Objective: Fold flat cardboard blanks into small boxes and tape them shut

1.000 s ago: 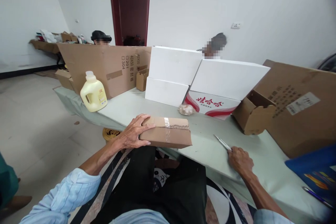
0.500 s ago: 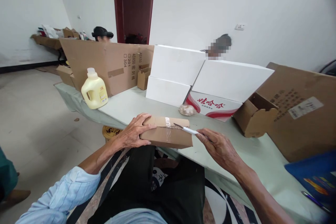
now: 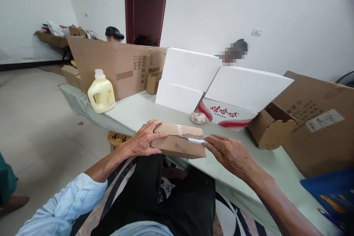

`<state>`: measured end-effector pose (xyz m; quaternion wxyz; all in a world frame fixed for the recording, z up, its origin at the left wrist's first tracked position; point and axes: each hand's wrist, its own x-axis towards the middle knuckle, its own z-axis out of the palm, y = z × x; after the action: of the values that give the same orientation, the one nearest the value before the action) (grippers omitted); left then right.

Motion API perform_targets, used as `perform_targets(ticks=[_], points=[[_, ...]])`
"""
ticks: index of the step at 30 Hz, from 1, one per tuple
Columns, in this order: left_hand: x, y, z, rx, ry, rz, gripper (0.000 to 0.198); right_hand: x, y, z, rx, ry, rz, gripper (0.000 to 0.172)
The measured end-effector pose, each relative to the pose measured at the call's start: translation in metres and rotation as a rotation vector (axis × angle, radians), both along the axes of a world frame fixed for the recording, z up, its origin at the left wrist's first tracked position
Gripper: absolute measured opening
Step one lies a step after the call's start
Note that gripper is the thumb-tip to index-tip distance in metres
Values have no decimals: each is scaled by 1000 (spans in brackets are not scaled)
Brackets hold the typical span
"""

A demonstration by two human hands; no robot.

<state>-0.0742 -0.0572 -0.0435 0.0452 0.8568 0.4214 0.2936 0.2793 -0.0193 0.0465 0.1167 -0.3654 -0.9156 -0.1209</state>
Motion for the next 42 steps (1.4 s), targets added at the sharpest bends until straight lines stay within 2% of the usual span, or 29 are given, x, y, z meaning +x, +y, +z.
perform_targets(ticks=[9,18,25,37,42], points=[[1,-1,3,6,-8,-1,73,-3,-3,7,64,-6,16,37],[0,-1,2,9,-17,-17,73,-15,-5,13,188,-6,93,49],[0,0,1,15,-31,-19,72,-17,-7,15,171,-47,65,49],[0,0,2,15,-24,-20,72,-27,-5,11,299,-147,49,38],[0,0,1,7,-14,-5,72,-21,-3,9,325,-156,53,34]])
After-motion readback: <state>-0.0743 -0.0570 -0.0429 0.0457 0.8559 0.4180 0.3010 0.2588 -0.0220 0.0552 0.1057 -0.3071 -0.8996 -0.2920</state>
